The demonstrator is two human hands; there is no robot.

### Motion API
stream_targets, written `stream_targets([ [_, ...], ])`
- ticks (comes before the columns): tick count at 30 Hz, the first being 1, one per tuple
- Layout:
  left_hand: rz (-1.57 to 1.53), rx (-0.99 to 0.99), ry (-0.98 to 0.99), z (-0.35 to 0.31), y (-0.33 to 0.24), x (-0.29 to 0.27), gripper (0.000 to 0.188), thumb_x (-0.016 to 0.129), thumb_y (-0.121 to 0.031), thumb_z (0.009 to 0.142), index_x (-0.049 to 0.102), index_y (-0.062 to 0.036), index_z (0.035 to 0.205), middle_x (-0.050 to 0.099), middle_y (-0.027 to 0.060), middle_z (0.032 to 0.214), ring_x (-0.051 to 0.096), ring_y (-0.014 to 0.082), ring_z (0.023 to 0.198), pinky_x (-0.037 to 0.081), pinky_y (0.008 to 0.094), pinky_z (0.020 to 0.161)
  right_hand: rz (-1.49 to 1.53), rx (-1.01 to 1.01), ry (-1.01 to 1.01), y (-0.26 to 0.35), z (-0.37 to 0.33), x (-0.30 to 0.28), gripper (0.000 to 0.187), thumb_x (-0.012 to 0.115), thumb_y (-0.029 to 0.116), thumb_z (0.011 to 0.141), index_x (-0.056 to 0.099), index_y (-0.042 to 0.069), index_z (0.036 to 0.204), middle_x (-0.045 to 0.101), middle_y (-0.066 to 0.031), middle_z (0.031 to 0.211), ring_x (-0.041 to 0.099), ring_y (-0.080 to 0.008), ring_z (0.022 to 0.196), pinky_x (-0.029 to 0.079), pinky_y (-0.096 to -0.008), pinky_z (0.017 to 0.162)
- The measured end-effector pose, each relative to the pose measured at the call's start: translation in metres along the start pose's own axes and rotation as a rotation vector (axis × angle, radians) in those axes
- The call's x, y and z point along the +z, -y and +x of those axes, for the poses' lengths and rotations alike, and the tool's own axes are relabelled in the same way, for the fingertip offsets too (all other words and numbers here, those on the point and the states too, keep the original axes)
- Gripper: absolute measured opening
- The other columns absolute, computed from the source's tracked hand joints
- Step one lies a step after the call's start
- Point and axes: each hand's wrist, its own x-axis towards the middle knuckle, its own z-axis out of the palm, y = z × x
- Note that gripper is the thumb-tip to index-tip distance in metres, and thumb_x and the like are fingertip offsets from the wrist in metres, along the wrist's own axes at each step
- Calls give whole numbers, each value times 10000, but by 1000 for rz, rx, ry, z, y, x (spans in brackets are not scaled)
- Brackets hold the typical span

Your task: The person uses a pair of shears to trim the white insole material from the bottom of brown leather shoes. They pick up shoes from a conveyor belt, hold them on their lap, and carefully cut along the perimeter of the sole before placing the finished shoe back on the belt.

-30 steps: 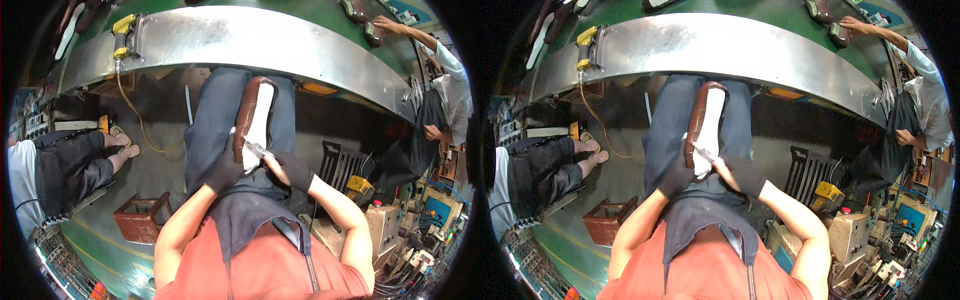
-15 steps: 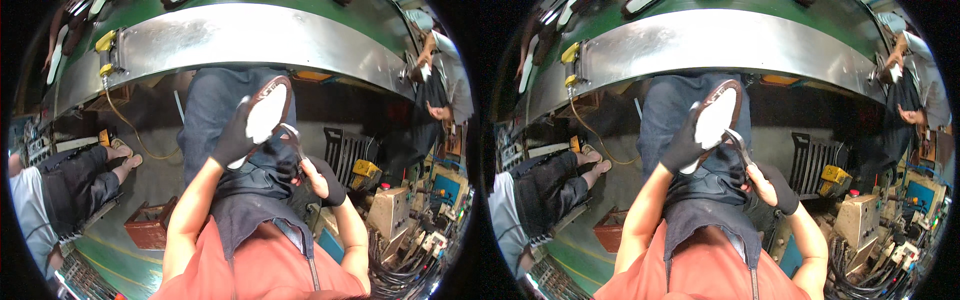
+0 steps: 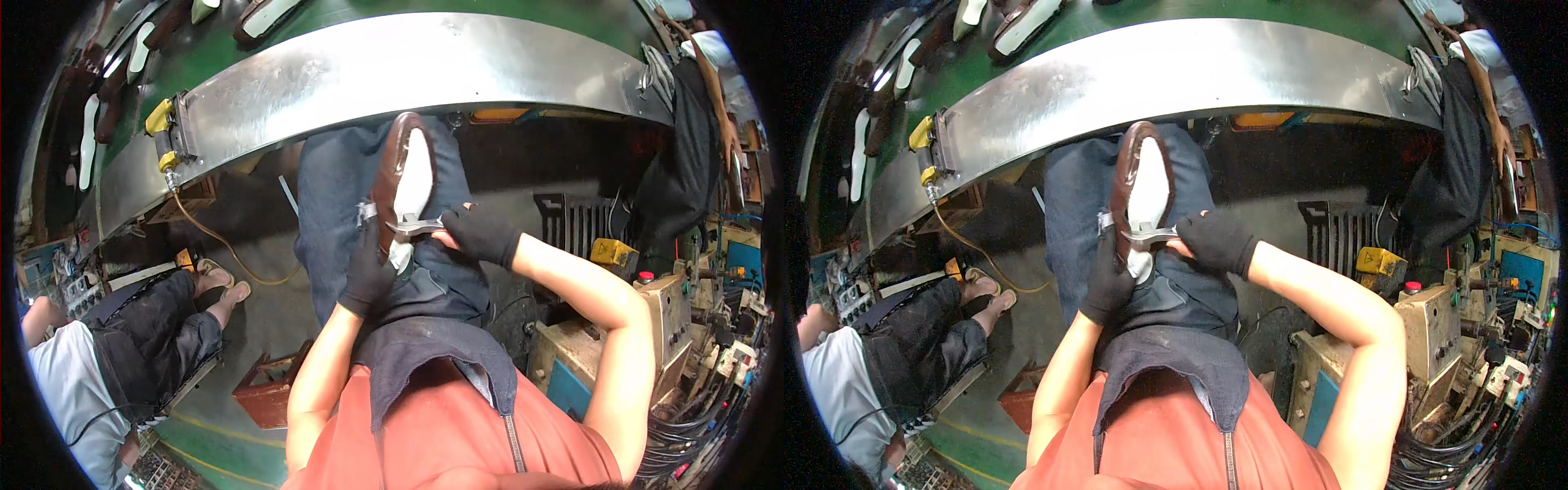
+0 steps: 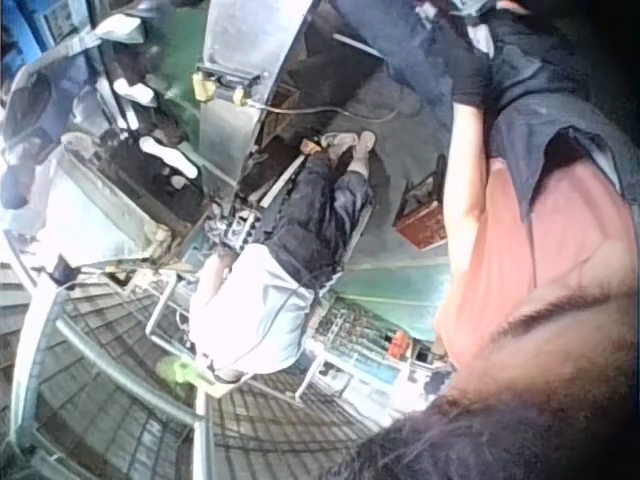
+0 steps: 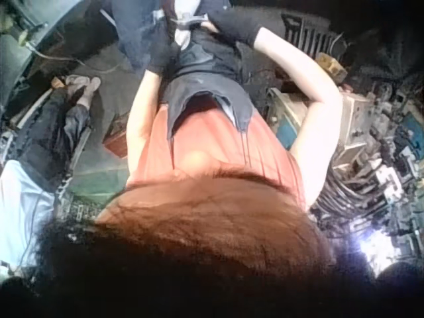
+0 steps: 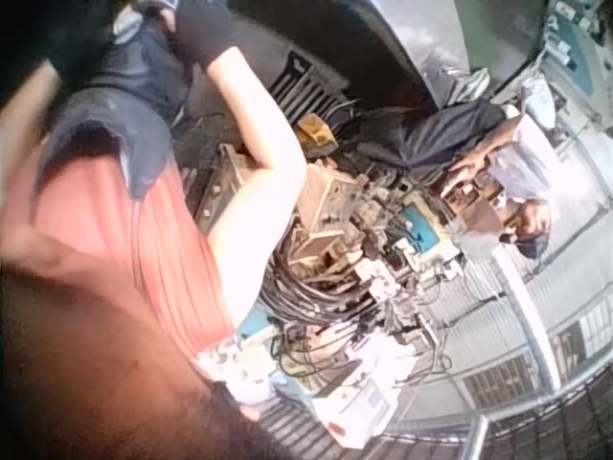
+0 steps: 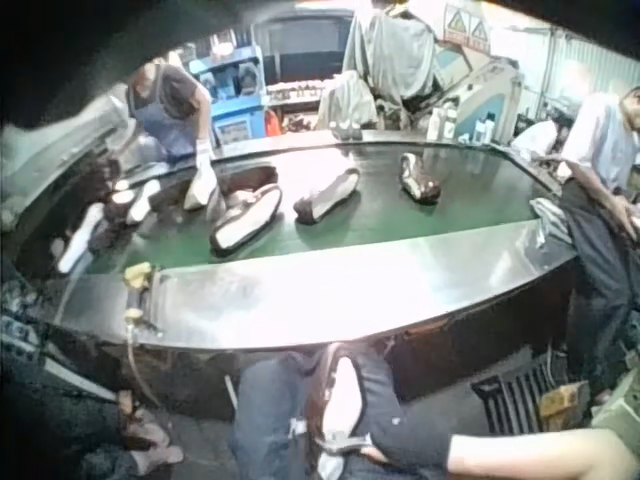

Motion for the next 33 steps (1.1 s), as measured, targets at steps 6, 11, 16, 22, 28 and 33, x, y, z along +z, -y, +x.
stream_targets([
  [6, -297, -59, -294, 25, 25, 24, 606, 402, -252, 1008, 140, 44, 1466, 286, 262, 1465, 303, 379, 1358, 256, 399, 1121, 645, 343, 597, -5, 26, -44, 400, 516, 407, 943, 628, 35, 848, 650, -189, 775, 640, -342, 638, 505, -410, 586],
  [11, 13, 40, -350, 34, 36, 27, 596, 418, -227, 974, 188, 87, 1424, 305, 326, 1429, 339, 463, 1330, 305, 441, 1088, 72, 71, 562, 25, 54, -80, 448, 457, 349, 961, 661, -2, 771, 636, -214, 708, 627, -397, 633, 499, -460, 607],
  [16, -343, 20, -223, 34, 64, 27, 642, 422, -238, 977, 121, 58, 1460, 251, 317, 1470, 302, 439, 1365, 294, 422, 1098, 265, 137, 641, 20, 45, -79, 469, 426, 363, 977, 658, -14, 824, 652, -211, 748, 641, -344, 662, 496, -431, 656],
  [22, -88, -60, -301, 32, 59, 28, 714, 469, -295, 977, 88, 57, 1467, 229, 323, 1480, 271, 431, 1385, 274, 423, 1116, 519, 221, 689, 34, 14, -85, 455, 444, 414, 970, 634, 17, 853, 626, -184, 721, 631, -312, 650, 491, -391, 622],
  [28, -1205, -347, 219, 42, 34, -28, 593, 424, -361, 1014, 246, -28, 1472, 357, 121, 1476, 389, 237, 1333, 333, 346, 1096, 351, -200, 228, 50, 24, -27, 304, 555, 314, 921, 608, 15, 939, 622, -202, 814, 612, -398, 761, 489, -458, 680],
  [33, -859, -132, 23, 55, 48, -7, 802, 609, -132, 893, 91, -26, 1496, 326, 155, 1444, 374, 253, 1298, 319, 349, 1092, 408, 369, 383, 33, 4, -68, 411, 455, 380, 978, 608, 7, 901, 624, -228, 820, 623, -377, 769, 471, -424, 689],
])
